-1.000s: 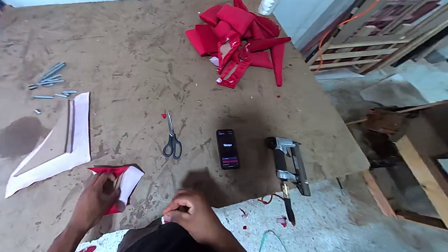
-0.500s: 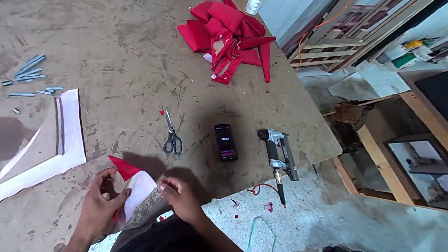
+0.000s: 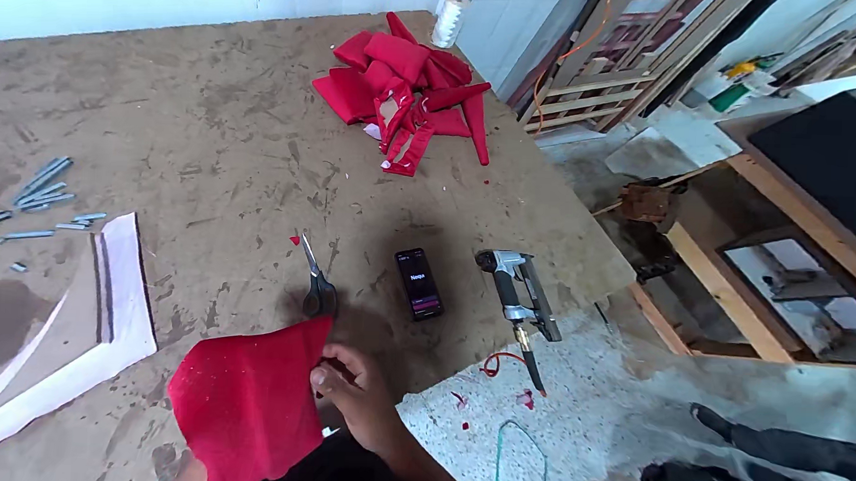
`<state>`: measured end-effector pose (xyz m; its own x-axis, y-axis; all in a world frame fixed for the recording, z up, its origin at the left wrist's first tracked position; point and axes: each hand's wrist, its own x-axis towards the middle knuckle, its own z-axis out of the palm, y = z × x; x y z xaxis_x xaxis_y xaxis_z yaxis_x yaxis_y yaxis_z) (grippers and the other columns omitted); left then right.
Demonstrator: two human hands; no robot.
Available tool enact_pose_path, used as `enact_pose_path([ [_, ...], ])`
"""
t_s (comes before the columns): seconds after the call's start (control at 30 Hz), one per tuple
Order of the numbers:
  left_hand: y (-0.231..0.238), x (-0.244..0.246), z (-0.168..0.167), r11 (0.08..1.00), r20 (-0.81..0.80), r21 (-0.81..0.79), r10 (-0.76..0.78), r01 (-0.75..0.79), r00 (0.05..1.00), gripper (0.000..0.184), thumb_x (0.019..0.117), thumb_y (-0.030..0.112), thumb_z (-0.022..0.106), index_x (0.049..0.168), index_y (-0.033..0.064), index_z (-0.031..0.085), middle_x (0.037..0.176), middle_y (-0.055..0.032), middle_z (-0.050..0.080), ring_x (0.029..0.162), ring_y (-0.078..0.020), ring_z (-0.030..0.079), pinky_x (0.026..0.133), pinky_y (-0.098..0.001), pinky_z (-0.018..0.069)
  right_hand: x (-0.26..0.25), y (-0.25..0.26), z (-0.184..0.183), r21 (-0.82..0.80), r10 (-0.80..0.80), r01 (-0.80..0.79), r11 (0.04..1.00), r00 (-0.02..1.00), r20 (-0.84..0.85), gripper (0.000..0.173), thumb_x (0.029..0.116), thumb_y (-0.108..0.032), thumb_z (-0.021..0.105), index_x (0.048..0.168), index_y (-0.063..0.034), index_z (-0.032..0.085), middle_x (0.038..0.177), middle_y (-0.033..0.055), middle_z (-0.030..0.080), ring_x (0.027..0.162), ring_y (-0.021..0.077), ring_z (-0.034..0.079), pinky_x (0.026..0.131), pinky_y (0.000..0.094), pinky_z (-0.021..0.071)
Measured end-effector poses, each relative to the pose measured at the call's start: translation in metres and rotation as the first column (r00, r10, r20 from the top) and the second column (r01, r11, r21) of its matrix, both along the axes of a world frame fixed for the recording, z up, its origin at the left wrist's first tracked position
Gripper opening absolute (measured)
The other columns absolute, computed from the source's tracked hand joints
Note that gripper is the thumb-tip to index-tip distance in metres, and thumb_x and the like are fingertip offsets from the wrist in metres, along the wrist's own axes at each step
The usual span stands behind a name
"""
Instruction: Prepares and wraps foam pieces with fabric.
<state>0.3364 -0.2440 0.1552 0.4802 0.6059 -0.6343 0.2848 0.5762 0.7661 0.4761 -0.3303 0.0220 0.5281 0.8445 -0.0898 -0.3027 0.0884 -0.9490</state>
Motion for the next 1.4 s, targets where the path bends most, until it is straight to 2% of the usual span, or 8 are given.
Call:
enact_pose_path([
  [0.07, 0.026, -0.035, -0.025, 0.958, 0.058, 0.042, -0.284, 0.282, 0.957, 0.027, 0.0925, -0.004, 0.051, 0.118, -0.0115, 0.056, 0.104, -0.0025, 0.068, 0.097, 0.002, 0.06, 0.093, -0.0183, 0.0494, 0.004, -0.005, 0.002, -0.044, -0.031, 0.032, 0.999, 0.999, 0.01, 0.029, 0.0991, -0.019, 0.066, 0.118, 0.0027, 0.068, 0.11, 0.0109, 0.07, 0.096, 0.0175, 0.069, 0.085, 0.0357, 0.0603],
  [0.13, 0.035, -0.045, -0.069, 0.991, 0.209, 0.049, -0.128, 0.121, 0.969, 0.036, 0.0742, -0.008, 0.071, 0.106, 0.0078, 0.065, 0.096, 0.0047, 0.074, 0.092, 0.0034, 0.067, 0.088, -0.0173, 0.0547, 0.007, -0.009, 0.0, -0.091, -0.098, 0.099, 0.991, 0.995, 0.016, 0.024, 0.1003, -0.017, 0.064, 0.114, 0.0012, 0.069, 0.105, 0.0112, 0.071, 0.09, 0.0192, 0.07, 0.078, 0.0358, 0.0609],
  [0.2, 0.046, -0.032, -0.128, 0.93, 0.539, 0.363, -0.262, 0.06, 0.8, 0.061, 0.0827, 0.02, 0.083, 0.137, 0.0132, 0.056, 0.118, -0.0001, 0.072, 0.104, -0.0088, 0.069, 0.089, -0.0273, 0.0586, 0.01, -0.014, 0.002, -0.129, -0.146, 0.147, 0.981, 0.989, 0.024, 0.023, 0.1014, -0.018, 0.062, 0.113, 0.0002, 0.069, 0.099, 0.0099, 0.071, 0.084, 0.0186, 0.069, 0.073, 0.0342, 0.0603],
  [0.4, 0.06, -0.002, -0.147, 0.717, -0.129, 0.655, -0.204, 0.237, 0.971, 0.072, 0.0667, 0.032, 0.093, 0.126, 0.0083, 0.059, 0.115, -0.0079, 0.066, 0.091, -0.0201, 0.07, 0.068, -0.0364, 0.064, 0.004, -0.009, -0.014, -0.302, 0.154, -0.218, 0.928, 0.963, -0.222, 0.057, 0.1022, -0.042, 0.06, 0.146, -0.0062, 0.049, 0.126, 0.0097, 0.067, 0.098, 0.0205, 0.072, 0.074, 0.0411, 0.0632],
  [0.53, 0.063, -0.006, -0.207, 0.598, -0.396, 0.66, -0.236, 0.454, 0.887, 0.066, 0.0682, 0.035, 0.091, 0.125, 0.0145, 0.064, 0.121, -0.0091, 0.063, 0.102, -0.0185, 0.065, 0.086, -0.0396, 0.0589, -0.005, 0.011, -0.084, -0.495, 0.103, -0.23, 0.838, 0.957, -0.271, 0.05, 0.0988, -0.045, 0.065, 0.13, -0.0062, 0.063, 0.107, 0.013, 0.073, 0.078, 0.0252, 0.074, 0.067, 0.0441, 0.0643],
  [0.73, 0.075, -0.02, -0.223, 0.606, -0.455, 0.576, -0.32, 0.548, 0.831, 0.039, 0.0887, 0.039, 0.077, 0.12, 0.018, 0.068, 0.108, -0.0013, 0.068, 0.095, -0.0122, 0.066, 0.086, -0.036, 0.0584, 0.0, 0.018, -0.091, -0.63, 0.188, -0.275, 0.726, 0.961, -0.202, 0.043, 0.0977, -0.045, 0.066, 0.112, -0.005, 0.069, 0.088, 0.0098, 0.075, 0.068, 0.0214, 0.074, 0.061, 0.038, 0.0636],
  [0.87, 0.086, -0.008, -0.217, 0.635, -0.579, 0.394, -0.39, 0.664, 0.716, 0.039, 0.0838, 0.047, 0.08, 0.102, 0.0151, 0.066, 0.084, -0.0009, 0.067, 0.076, -0.0162, 0.066, 0.075, -0.043, 0.0581, -0.005, 0.007, -0.083, -0.651, 0.161, -0.259, 0.714, 0.965, -0.208, 0.07, 0.097, -0.069, 0.05, 0.107, -0.0032, 0.069, 0.087, 0.0118, 0.075, 0.071, 0.0249, 0.075, 0.064, 0.0439, 0.0637],
  [1.4, 0.112, 0.015, -0.225, 0.481, -0.698, 0.228, -0.526, 0.847, 0.486, 0.052, 0.0778, 0.063, 0.079, 0.099, 0.0171, 0.068, 0.083, -0.0032, 0.067, 0.077, -0.0233, 0.066, 0.073, -0.054, 0.0563, 0.012, -0.015, -0.11, -0.62, 0.219, -0.305, 0.723, 0.952, -0.213, 0.039, 0.0976, -0.043, 0.066, 0.108, -0.0053, 0.069, 0.09, 0.0068, 0.077, 0.071, 0.02, 0.075, 0.063, 0.0389, 0.0642],
])
